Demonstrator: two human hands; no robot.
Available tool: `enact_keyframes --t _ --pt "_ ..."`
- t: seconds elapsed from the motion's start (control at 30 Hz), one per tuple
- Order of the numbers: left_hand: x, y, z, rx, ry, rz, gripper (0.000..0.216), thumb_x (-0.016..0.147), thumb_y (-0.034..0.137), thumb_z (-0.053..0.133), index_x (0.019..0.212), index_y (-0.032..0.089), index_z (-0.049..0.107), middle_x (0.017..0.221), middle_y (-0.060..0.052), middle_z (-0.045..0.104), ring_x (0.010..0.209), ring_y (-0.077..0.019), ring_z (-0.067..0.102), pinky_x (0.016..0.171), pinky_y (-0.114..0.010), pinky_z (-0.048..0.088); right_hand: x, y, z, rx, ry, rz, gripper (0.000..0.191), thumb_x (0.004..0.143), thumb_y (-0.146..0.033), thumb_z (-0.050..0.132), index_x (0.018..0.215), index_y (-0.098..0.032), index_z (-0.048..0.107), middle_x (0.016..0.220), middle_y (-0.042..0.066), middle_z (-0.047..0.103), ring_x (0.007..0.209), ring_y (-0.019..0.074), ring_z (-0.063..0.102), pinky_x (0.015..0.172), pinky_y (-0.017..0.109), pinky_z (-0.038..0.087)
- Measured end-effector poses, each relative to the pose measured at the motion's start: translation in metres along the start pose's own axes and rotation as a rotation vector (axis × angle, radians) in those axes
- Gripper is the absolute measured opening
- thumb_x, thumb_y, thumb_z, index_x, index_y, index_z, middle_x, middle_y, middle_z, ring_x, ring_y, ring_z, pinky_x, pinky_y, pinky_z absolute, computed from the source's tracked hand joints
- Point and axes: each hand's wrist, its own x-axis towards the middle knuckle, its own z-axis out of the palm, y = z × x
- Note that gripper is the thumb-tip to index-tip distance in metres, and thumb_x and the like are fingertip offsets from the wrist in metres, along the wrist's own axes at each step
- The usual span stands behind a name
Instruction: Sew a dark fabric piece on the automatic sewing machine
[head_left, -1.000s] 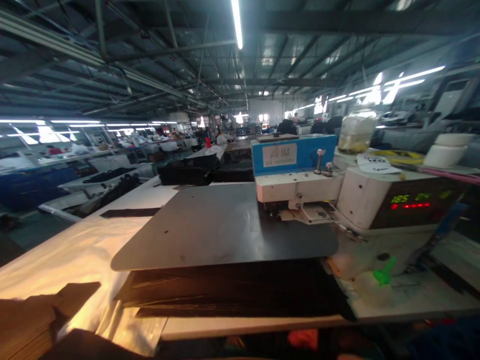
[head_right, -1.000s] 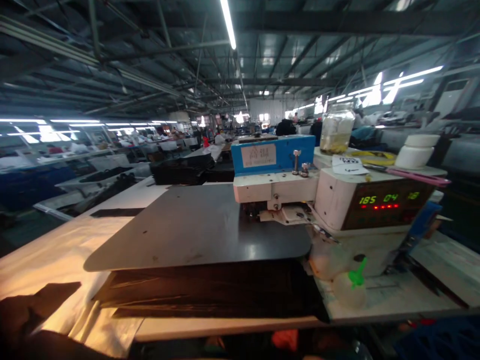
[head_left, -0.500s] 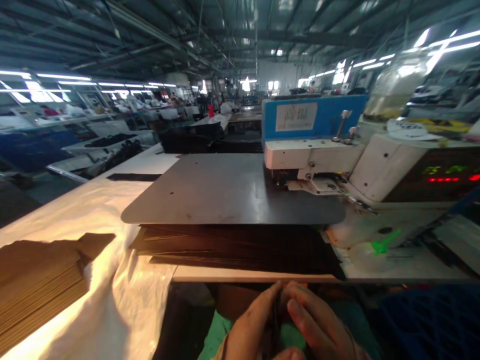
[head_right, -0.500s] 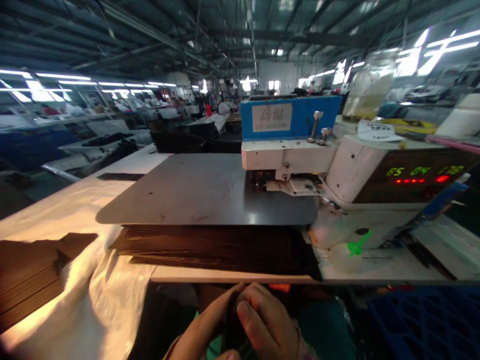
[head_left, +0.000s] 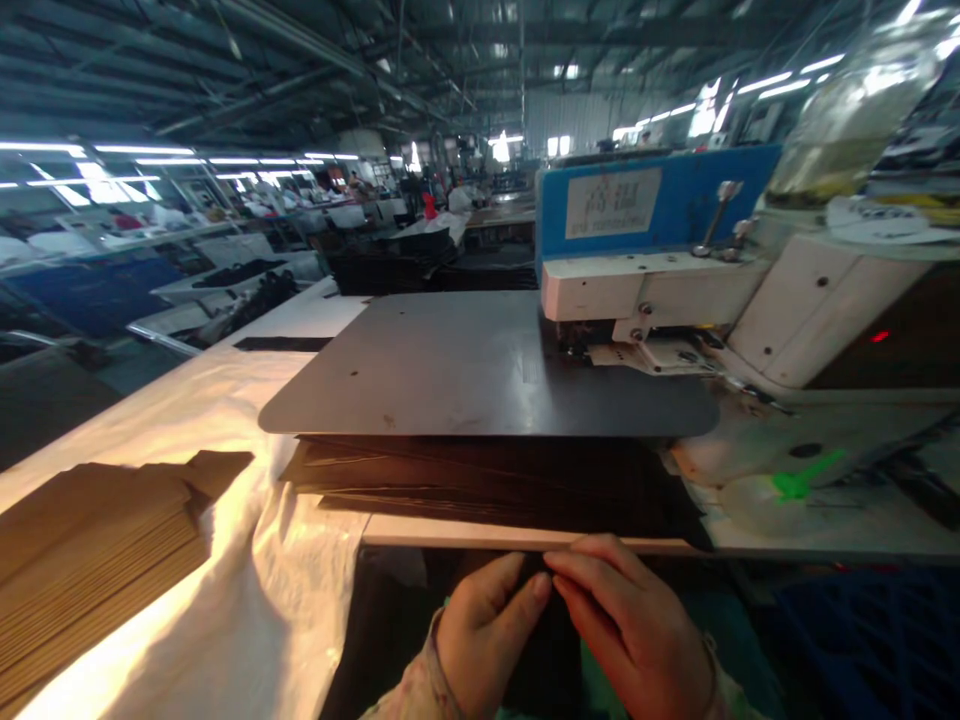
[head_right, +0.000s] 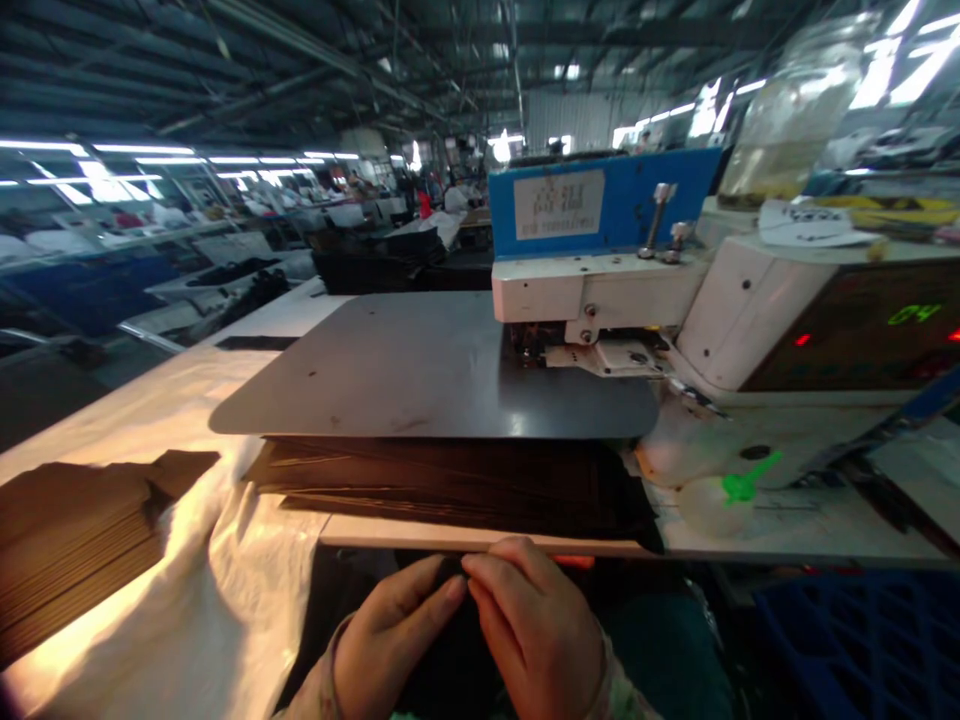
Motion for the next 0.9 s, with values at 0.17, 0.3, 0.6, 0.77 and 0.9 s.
enact_keyframes --t 0.17,0.3,0.6,0.77,0.9 --pt "-0.004 0.012 0.001 0.169 0.060 0.093 0.021 0.079 0.024 0.041 0.084 0.016 0.059 0.076 -0.001 0.061 0.070 -0.0131 0.054 0.067 -0.019 0.045 0.003 0.000 -0.003 -0.123 -0.004 -0.084 0.020 0.081 -0.015 0.041 0.096 -0.019 0.053 0.083 0.004 0.055 0.077 0.0127 0.053 0.068 0.022 0.047" --pt "-0.003 0.017 0.002 0.276 0.005 0.126 0.018 0.079 0.019 0.038 0.080 0.015 0.056 0.075 -0.001 0.059 0.069 -0.0117 0.053 0.074 -0.019 0.043 0.008 -0.003 -0.005 -0.253 0.009 -0.175 0.019 0.083 -0.018 0.038 0.089 -0.015 0.056 0.079 0.006 0.057 0.072 0.0135 0.054 0.064 0.023 0.048" --pt "-0.003 0.000 0.001 0.541 -0.035 0.242 0.016 0.076 0.015 0.033 0.066 0.016 0.046 0.060 -0.001 0.053 0.054 -0.0092 0.050 0.048 -0.016 0.036 0.012 -0.008 -0.002 -0.508 0.060 -0.265 0.030 0.082 -0.011 0.029 0.073 -0.016 0.057 0.063 0.003 0.058 0.058 0.0131 0.056 0.053 0.022 0.045" --pt "-0.003 -0.018 0.005 0.609 -0.009 0.359 0.013 0.072 0.015 0.032 0.064 0.017 0.042 0.055 -0.002 0.049 0.049 -0.0099 0.047 0.045 -0.018 0.034 0.009 -0.010 -0.003 -0.401 -0.010 -0.169 0.027 0.078 -0.010 0.031 0.063 -0.017 0.052 0.057 0.002 0.052 0.056 0.0124 0.053 0.053 0.022 0.042" --pt "-0.002 -0.026 0.007 0.674 -0.017 0.388 0.014 0.069 0.012 0.033 0.071 0.017 0.046 0.058 -0.003 0.052 0.050 -0.0110 0.049 0.045 -0.018 0.035 0.007 -0.007 -0.003 -0.253 -0.055 -0.049 0.020 0.077 -0.012 0.033 0.071 -0.018 0.051 0.062 0.001 0.051 0.057 0.0118 0.051 0.054 0.022 0.040"
